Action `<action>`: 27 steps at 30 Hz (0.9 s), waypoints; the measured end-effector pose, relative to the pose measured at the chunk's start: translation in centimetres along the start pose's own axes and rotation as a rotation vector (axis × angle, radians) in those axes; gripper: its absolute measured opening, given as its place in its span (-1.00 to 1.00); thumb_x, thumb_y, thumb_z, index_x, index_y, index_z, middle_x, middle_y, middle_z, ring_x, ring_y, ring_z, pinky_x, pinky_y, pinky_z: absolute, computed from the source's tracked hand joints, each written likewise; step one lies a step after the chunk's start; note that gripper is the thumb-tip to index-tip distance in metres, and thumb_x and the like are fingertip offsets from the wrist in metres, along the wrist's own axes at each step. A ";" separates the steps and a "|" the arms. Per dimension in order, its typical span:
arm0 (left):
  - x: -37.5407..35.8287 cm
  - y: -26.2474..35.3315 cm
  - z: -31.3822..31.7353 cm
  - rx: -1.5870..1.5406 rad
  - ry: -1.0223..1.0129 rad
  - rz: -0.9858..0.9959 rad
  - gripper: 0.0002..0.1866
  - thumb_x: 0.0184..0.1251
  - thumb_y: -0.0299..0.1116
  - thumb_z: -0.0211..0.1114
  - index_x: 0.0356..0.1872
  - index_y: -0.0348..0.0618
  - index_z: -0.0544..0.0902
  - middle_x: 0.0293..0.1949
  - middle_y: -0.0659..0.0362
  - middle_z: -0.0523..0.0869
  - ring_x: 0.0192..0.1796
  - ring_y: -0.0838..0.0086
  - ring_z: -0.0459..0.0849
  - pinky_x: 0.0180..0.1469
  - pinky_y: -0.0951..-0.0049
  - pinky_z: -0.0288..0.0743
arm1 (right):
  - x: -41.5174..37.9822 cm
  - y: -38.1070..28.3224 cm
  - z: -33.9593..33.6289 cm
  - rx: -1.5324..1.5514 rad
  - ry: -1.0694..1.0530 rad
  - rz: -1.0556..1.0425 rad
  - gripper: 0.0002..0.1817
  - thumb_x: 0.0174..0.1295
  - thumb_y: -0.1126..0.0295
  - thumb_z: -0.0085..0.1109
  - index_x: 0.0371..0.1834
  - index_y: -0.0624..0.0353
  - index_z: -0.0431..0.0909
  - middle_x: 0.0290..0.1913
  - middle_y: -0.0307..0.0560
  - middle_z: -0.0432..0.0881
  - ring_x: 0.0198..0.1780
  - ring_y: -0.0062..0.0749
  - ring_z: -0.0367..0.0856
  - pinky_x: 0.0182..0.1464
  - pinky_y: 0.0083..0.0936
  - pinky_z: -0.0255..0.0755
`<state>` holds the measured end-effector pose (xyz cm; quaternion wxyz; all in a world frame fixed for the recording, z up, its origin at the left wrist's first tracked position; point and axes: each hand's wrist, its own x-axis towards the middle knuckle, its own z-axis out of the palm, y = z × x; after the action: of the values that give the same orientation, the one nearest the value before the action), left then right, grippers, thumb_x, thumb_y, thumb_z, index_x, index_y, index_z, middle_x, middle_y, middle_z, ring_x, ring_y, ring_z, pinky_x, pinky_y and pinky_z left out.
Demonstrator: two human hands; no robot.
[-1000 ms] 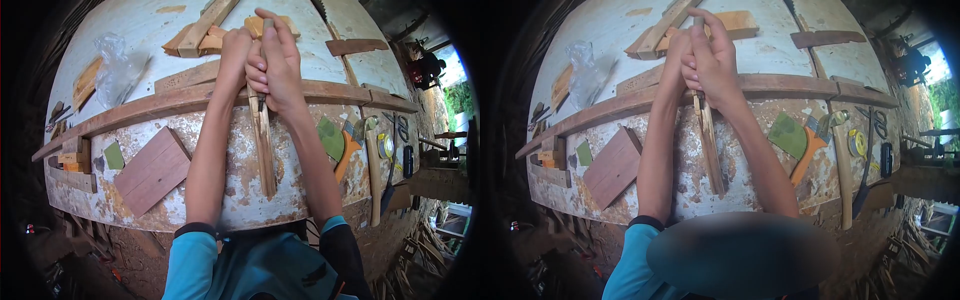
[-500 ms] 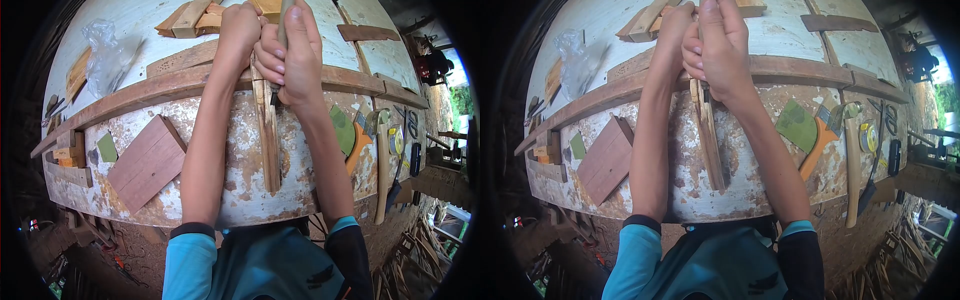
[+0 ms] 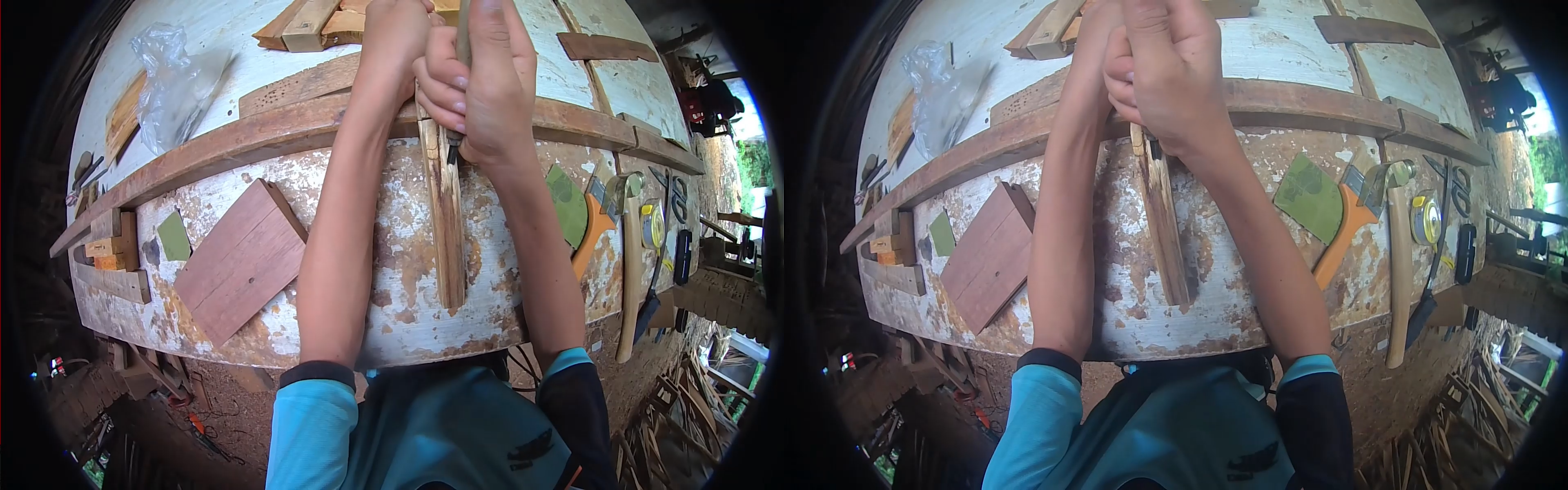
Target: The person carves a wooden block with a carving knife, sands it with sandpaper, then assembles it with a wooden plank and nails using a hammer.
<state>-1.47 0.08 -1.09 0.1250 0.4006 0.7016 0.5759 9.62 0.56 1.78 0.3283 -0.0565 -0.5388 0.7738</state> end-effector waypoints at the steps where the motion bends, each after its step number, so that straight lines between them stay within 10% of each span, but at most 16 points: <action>1: -0.2 0.4 -0.1 0.057 -0.021 0.066 -0.63 0.31 -0.32 -0.10 -0.43 -0.44 0.57 -0.39 -0.16 0.67 -0.38 0.30 0.63 -0.32 0.26 0.46 | 0.0 0.0 0.0 0.008 -0.027 -0.020 -0.64 0.46 0.09 -0.36 0.12 0.06 0.23 -0.76 -0.39 0.07 -0.81 -0.76 -0.03 -0.81 -0.78 -0.10; 13: -0.3 0.6 0.3 -0.453 0.056 -0.325 -0.66 0.26 -0.38 -0.14 -0.56 -0.42 0.49 -0.58 0.02 0.57 -0.54 0.42 0.48 -0.47 0.34 0.35 | -0.7 -0.3 -0.2 0.133 -0.022 0.003 -0.65 0.46 0.08 -0.39 0.12 0.02 0.19 -0.76 -0.40 0.05 -0.81 -0.76 -0.04 -0.79 -0.77 -0.12; 22: -1.1 1.7 0.1 -0.262 0.100 -0.122 -0.68 0.27 -0.37 -0.13 -0.56 -0.35 0.49 -0.62 0.04 0.55 -0.56 0.44 0.48 -0.51 0.37 0.35 | -1.0 -0.4 0.0 0.095 0.004 0.016 -0.67 0.47 0.11 -0.37 0.08 0.07 0.20 -0.76 -0.43 0.04 -0.82 -0.78 -0.06 -0.81 -0.78 -0.16; 27: -0.6 2.1 0.3 -0.402 0.098 -0.330 -0.70 0.30 -0.36 -0.13 -0.54 -0.31 0.47 -0.65 0.11 0.51 -0.62 0.46 0.44 -0.55 0.44 0.32 | -1.4 -0.8 0.2 0.095 0.037 0.005 -0.69 0.46 0.11 -0.36 0.06 0.05 0.21 -0.76 -0.43 0.04 -0.81 -0.78 -0.07 -0.81 -0.77 -0.16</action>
<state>0.03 -0.11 0.59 0.2602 0.2194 0.6343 0.6942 10.91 -0.26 2.19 0.3386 -0.0564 -0.4951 0.7981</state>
